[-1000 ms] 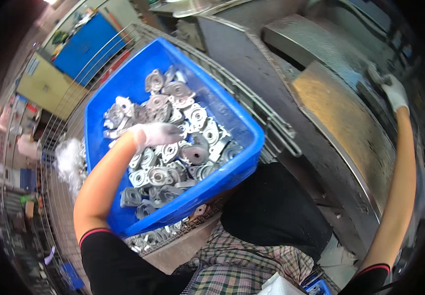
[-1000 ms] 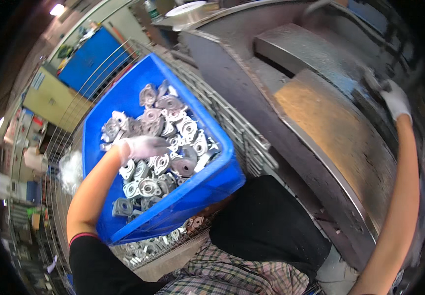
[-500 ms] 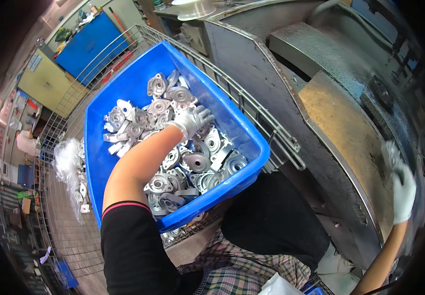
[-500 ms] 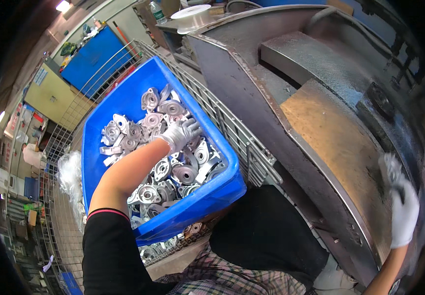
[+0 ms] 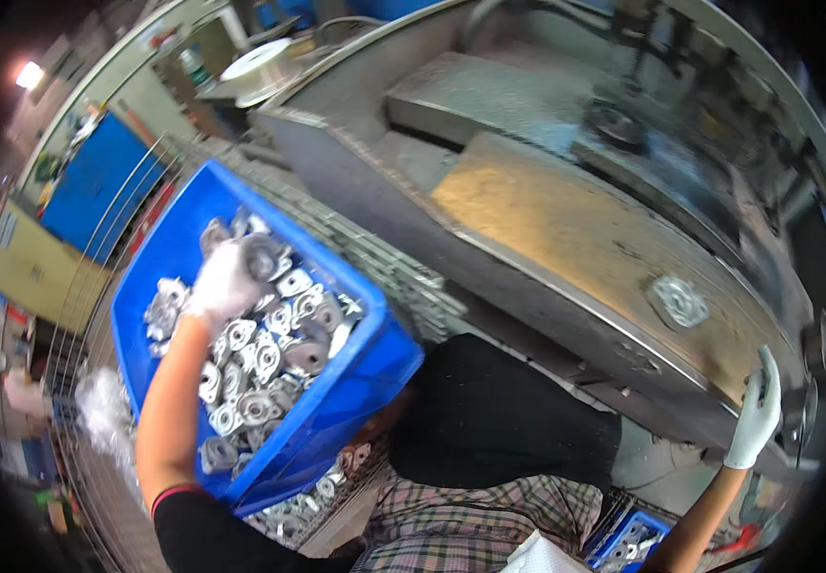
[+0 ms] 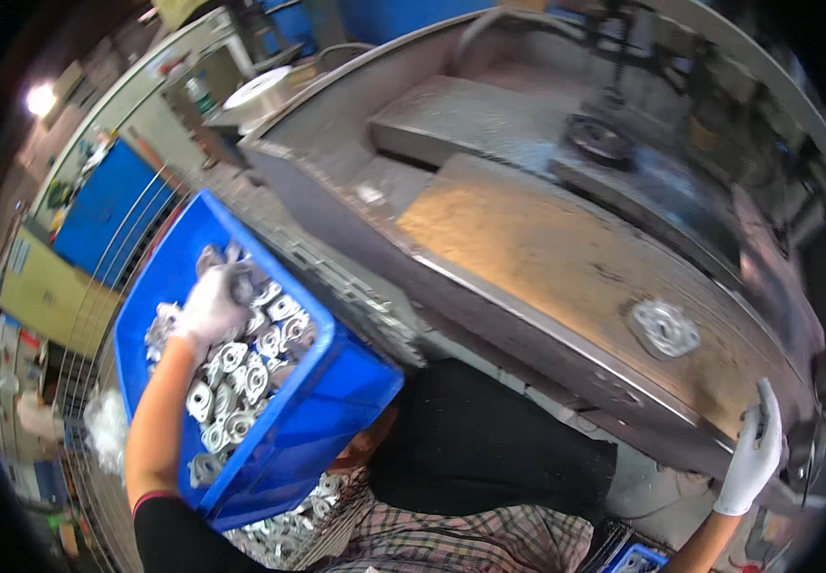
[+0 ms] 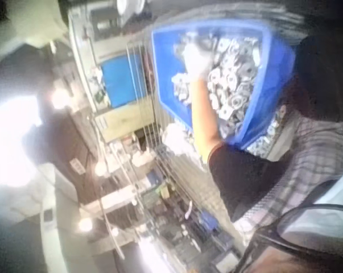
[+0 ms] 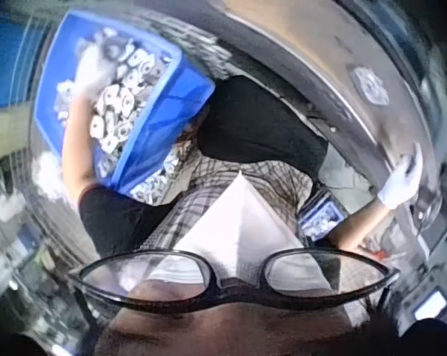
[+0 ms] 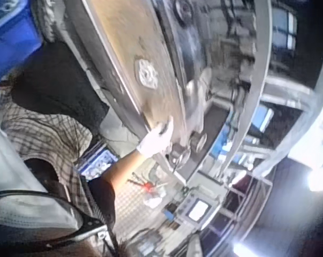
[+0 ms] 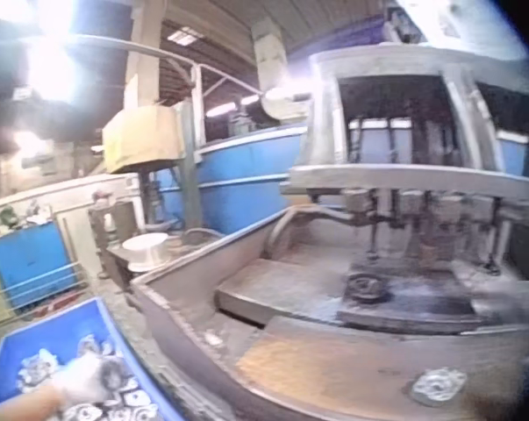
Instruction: The person deburrs and cleans metal castings at an industrial workstation using pliers and a compressed air nozzle.
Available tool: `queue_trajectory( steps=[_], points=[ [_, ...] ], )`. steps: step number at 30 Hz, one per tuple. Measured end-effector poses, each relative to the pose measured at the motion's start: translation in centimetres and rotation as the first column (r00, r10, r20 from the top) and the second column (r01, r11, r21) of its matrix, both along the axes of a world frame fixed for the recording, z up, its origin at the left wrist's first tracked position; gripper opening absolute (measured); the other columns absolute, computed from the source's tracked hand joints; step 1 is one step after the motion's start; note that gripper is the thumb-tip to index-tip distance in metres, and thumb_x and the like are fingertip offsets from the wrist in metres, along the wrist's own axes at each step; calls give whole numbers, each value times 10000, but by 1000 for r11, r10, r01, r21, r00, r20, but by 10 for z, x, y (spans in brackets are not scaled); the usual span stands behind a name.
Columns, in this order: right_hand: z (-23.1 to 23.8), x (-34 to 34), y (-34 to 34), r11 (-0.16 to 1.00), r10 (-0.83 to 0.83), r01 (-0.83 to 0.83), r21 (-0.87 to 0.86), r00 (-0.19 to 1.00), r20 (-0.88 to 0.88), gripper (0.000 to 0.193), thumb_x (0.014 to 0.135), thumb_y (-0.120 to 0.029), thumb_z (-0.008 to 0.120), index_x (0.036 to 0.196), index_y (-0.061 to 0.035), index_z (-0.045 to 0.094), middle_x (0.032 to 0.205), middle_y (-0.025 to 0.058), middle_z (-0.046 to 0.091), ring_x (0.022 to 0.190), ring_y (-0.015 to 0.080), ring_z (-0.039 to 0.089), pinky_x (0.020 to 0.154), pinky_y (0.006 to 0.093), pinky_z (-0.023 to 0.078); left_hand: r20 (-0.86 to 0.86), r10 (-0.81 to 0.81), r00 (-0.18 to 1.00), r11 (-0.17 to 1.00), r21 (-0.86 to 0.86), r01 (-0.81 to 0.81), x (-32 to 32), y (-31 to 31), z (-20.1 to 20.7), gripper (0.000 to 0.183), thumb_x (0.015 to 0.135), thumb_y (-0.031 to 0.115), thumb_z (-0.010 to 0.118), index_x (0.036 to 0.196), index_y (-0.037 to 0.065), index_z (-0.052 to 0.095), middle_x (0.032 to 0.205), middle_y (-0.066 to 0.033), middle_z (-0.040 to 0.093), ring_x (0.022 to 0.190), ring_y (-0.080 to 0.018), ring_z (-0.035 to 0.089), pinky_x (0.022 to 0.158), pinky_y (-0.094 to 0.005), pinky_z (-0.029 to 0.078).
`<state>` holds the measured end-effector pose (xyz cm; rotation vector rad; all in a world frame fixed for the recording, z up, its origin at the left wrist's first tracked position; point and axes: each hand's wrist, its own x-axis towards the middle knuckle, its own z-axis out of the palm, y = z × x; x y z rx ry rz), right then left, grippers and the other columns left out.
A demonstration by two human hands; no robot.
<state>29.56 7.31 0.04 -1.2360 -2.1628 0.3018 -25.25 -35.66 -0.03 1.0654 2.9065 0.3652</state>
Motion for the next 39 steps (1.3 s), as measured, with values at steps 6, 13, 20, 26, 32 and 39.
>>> queue_trajectory(
  steps=[6,13,20,26,32,39],
  points=[
    [-10,184,11,725,-449,440,531,885,-121,332,981,-97,520,1294,-4,574,1272,136,624,1130,237,606,972,335,455,-99,66,993,916,400,-21,20,12,65,765,604,103,806,1311,25,523,1258,-158,560,1143,-252,557,1008,-356,427],
    [-81,334,-37,78,-988,927,368,122,-97,463,966,-323,547,1332,-39,548,1295,171,599,1154,315,590,965,372,459,-39,-400,916,836,394,382,107,166,109,690,598,148,790,1239,9,576,1119,-155,631,1060,-272,605,959,-348,460],
    [-165,416,-35,571,-787,815,-96,510,-348,635,979,-443,507,1395,34,442,1407,208,489,1277,298,476,1079,348,334,-80,-648,757,759,5,651,148,280,64,709,650,381,771,1230,17,585,1187,-225,615,1111,-378,587,966,-422,459],
    [-93,333,-41,732,-631,670,-119,603,-488,475,945,-259,617,1312,27,524,1203,96,614,1055,169,564,955,287,408,-185,-674,715,712,96,695,157,302,24,468,763,269,736,1177,91,610,1249,-139,588,1145,-327,566,960,-432,428],
    [29,96,-30,949,-147,-44,-312,815,-561,273,890,-179,660,1104,-10,636,988,13,655,889,108,580,832,266,448,-247,-736,630,663,-79,744,165,294,20,214,818,269,672,939,94,699,1067,-100,649,1035,-312,590,899,-435,448],
    [59,-106,12,941,320,-319,-109,947,-14,341,882,-300,570,1132,-68,580,981,241,665,921,440,624,815,463,489,-264,-712,650,689,-89,719,163,297,14,228,817,271,679,928,73,682,1029,-134,648,1033,-315,588,883,-440,452]
  ],
)
